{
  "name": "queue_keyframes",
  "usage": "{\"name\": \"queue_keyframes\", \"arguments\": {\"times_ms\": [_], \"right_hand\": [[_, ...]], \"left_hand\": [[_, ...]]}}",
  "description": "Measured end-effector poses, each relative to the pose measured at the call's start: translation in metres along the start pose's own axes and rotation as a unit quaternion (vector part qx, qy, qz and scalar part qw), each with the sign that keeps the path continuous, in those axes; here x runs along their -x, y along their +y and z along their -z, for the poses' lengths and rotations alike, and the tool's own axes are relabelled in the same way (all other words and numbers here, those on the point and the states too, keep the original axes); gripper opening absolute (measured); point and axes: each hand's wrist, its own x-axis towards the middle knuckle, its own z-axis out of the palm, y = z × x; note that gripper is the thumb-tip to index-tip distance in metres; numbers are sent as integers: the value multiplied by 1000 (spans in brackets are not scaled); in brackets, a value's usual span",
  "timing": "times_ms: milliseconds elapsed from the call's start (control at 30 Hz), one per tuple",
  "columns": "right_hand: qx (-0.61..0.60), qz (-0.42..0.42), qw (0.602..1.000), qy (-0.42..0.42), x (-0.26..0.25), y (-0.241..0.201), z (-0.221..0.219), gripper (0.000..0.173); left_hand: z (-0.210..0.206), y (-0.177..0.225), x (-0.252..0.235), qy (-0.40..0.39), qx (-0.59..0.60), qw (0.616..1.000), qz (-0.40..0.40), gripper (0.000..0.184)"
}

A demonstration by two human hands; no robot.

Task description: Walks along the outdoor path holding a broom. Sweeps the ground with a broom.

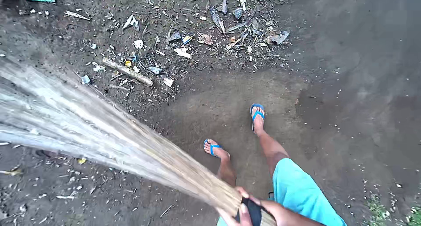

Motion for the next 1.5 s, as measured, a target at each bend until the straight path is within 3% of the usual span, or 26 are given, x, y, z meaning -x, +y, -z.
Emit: {"name": "queue_keyframes", "arguments": {"times_ms": [100, 200, 300, 467, 600, 667, 767, 833, 867, 933, 1000, 1100, 1167, 1267, 1333, 1433, 1500], "right_hand": [[-8, 45, 981, 189, 16, -21, 49, 75], [-114, 21, 947, 299, 29, -32, 101, 55], [-174, -8, 918, 355, 51, -36, 162, 31], [-218, -79, 896, 378, 115, -29, 230, 10], [-255, -115, 869, 407, 128, -40, 257, 13], [-278, -108, 862, 411, 111, -60, 270, 19], [-236, -90, 880, 403, 44, -74, 294, 16], [-169, -105, 920, 337, -12, -67, 286, 6], [-129, -105, 945, 281, -44, -64, 277, 12], [-30, -124, 979, 159, -92, -77, 233, 26], [35, -145, 988, 43, -113, -118, 170, 36], [88, -122, 986, -69, -121, -169, 116, 44], [58, -111, 988, -95, -109, -182, 112, 49], [-49, -91, 993, -60, -67, -186, 136, 65], [-33, -90, 994, 42, -27, -182, 140, 76], [23, -129, 963, 238, -7, -180, 124, 70], [15, -147, 949, 279, -39, -181, 117, 58]], "left_hand": [[-68, -45, -59, -93, 41, 991, 82, 82], [-136, -88, -98, -159, 0, 964, 212, 66], [-199, -132, -115, -206, -66, 931, 293, 59], [-276, -184, -100, -274, -230, 842, 403, 81], [-312, -214, -101, -286, -252, 793, 475, 82], [-324, -220, -125, -289, -264, 774, 497, 73], [-311, -223, -184, -247, -269, 800, 476, 50], [-261, -204, -209, -144, -211, 868, 426, 38], [-230, -188, -222, -85, -166, 904, 384, 35], [-167, -133, -229, 22, -89, 949, 301, 32], [-122, -59, -219, 99, -60, 965, 236, 34], [-105, 28, -207, 140, -138, 969, 151, 29], [-117, 52, -201, 134, -185, 966, 121, 34], [-152, 49, -193, 66, -206, 970, 113, 55], [-170, 36, -182, -22, -157, 973, 167, 54], [-187, 17, -197, -124, -40, 937, 323, 41], [-180, 5, -220, -92, -12, 919, 382, 33]]}}
